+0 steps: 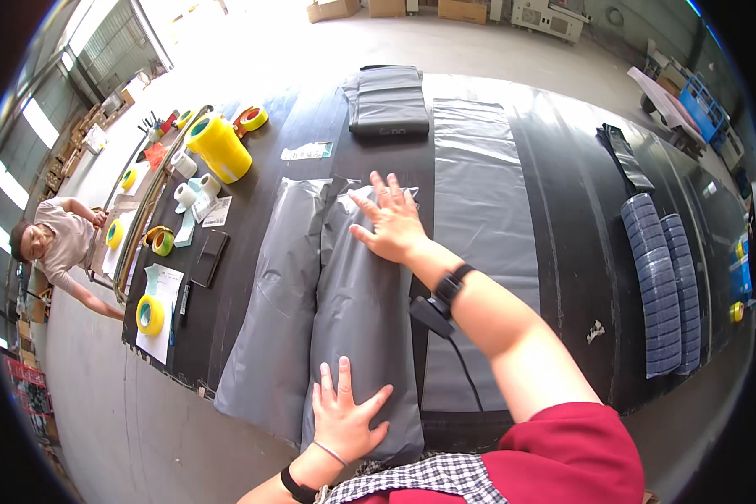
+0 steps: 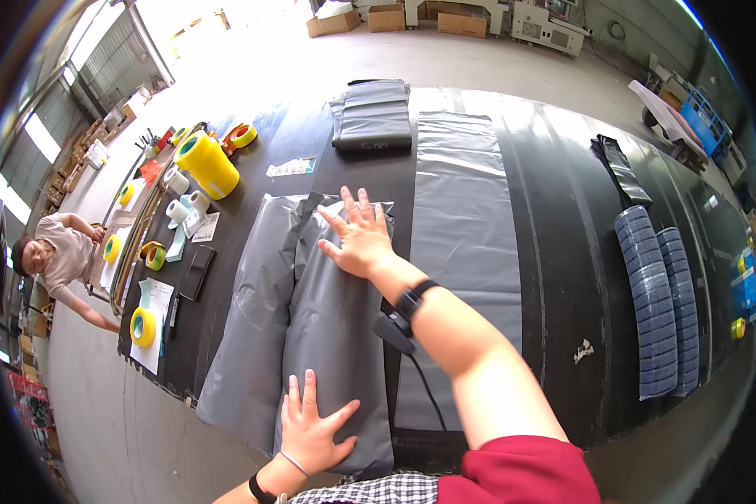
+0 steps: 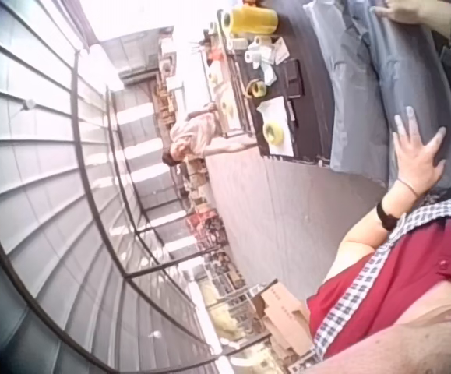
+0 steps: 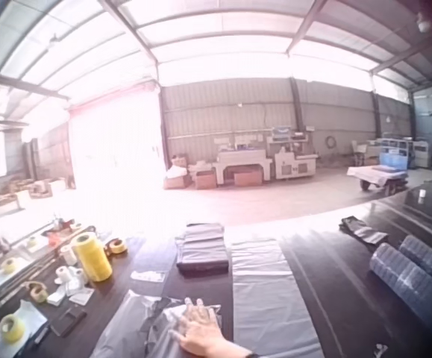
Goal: Packaging rolls of rubber material into grey plastic bags in a manufacturing facility.
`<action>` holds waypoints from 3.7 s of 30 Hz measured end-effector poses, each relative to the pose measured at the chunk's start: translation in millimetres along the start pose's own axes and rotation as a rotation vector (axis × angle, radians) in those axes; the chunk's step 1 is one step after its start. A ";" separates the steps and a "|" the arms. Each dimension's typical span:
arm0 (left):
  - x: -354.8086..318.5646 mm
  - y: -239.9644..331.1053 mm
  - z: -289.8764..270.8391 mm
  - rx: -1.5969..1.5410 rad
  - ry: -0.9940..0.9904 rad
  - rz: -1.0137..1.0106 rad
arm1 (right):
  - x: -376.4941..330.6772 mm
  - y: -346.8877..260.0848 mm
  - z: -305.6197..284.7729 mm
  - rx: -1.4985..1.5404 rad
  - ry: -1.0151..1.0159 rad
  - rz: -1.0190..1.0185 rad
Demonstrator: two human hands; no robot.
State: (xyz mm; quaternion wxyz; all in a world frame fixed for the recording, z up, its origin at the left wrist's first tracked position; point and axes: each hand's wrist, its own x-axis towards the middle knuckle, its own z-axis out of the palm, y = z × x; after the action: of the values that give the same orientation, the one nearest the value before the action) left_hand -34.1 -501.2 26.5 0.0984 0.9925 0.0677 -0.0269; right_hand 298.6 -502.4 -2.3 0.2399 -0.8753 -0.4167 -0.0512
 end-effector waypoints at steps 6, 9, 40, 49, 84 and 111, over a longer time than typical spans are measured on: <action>-2.4 -3.7 -1.4 -0.050 0.001 -0.007 | 4.5 -0.5 12.2 0.012 -0.178 0.053; -2.4 -2.7 0.3 -0.045 0.014 0.012 | -52.8 10.6 22.0 0.217 -0.039 -0.045; 488.5 336.1 140.5 0.140 -0.001 -0.067 | -504.9 384.7 -365.8 -0.247 -0.004 1.099; 394.7 413.8 130.1 -0.280 0.181 0.802 | -518.7 441.3 -391.0 0.280 0.020 1.093; 250.2 367.8 168.6 -0.559 -0.367 0.146 | -732.7 178.7 -344.1 1.562 0.149 1.039; 138.4 389.0 182.7 -1.166 0.315 -0.316 | -669.3 185.0 -313.2 1.422 -0.115 1.013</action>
State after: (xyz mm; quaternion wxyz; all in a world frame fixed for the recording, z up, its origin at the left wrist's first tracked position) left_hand 149.8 -897.6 -87.1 0.6078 0.7454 0.2309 0.1470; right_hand 39.2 -1218.6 9.6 0.7016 -0.5992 0.0775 0.3777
